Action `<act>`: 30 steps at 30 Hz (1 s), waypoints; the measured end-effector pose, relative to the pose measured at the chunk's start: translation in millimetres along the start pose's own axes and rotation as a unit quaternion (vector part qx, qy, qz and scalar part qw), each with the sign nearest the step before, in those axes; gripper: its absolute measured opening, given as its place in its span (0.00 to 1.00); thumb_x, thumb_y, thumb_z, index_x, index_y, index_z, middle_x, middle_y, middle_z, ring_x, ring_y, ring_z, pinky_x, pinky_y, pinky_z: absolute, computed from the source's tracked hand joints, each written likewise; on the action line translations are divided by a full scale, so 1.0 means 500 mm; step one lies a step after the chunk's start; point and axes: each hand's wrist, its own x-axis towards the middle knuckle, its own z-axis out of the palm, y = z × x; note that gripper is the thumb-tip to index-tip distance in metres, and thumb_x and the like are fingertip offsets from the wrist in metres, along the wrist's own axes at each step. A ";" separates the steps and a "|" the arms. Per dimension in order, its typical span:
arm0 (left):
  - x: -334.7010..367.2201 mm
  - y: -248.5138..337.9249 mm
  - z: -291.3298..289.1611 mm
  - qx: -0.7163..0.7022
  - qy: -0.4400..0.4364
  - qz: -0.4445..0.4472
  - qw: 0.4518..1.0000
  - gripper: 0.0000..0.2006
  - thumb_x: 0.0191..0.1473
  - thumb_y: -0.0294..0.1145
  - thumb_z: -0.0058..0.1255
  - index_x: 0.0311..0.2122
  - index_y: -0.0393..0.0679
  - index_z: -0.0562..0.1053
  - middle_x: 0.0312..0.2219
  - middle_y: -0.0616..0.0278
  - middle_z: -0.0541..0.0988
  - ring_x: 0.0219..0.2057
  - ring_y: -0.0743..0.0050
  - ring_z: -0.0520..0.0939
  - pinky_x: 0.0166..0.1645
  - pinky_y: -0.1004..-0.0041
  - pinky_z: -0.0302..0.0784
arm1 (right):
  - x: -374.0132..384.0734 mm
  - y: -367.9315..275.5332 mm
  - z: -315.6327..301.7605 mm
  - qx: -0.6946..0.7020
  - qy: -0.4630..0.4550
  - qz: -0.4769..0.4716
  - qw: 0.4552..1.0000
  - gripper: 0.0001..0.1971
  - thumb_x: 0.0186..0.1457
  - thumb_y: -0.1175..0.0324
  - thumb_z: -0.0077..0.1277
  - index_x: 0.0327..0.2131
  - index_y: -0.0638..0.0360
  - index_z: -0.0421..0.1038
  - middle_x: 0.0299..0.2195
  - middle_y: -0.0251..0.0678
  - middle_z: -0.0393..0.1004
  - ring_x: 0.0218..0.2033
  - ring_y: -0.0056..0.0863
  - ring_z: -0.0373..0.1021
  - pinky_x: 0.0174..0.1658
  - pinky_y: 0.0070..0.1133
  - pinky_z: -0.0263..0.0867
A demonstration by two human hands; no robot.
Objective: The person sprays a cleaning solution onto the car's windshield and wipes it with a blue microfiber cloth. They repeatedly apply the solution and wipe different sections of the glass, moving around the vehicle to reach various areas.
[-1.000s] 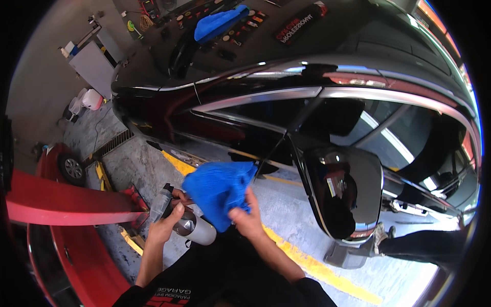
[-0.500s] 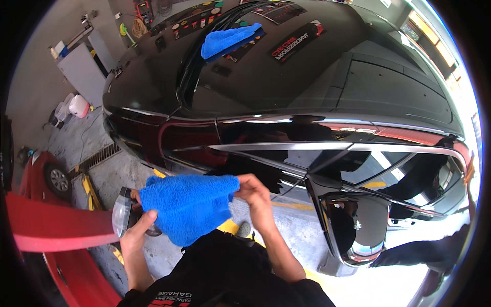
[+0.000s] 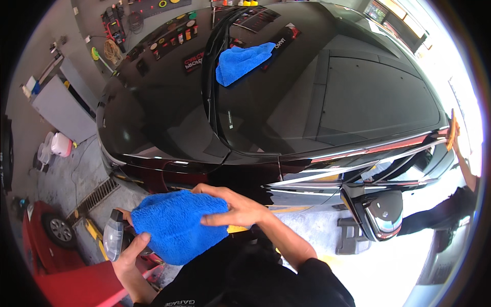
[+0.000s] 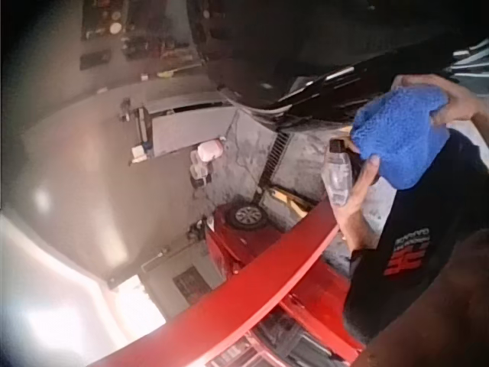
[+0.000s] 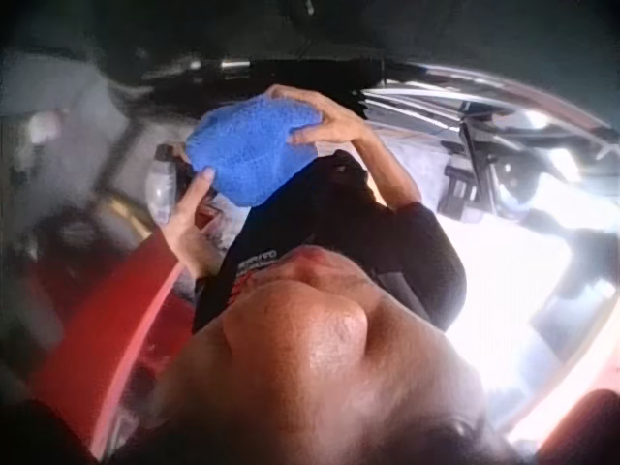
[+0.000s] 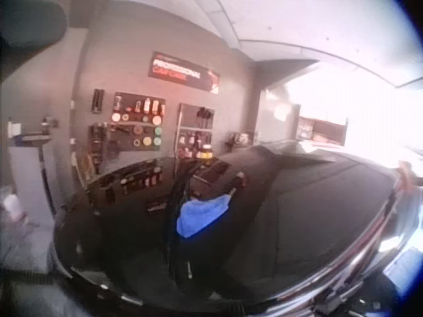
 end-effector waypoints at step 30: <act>0.124 0.015 -0.125 -0.178 0.091 0.089 0.976 0.13 0.68 0.39 0.51 0.46 0.39 0.70 0.29 0.63 0.77 0.30 0.71 0.76 0.40 0.70 0.75 | 0.388 0.107 -0.857 -0.783 0.079 0.119 0.606 0.26 0.61 0.43 0.50 0.61 0.34 0.69 0.60 0.43 0.69 0.67 0.43 0.60 0.64 0.51 0.56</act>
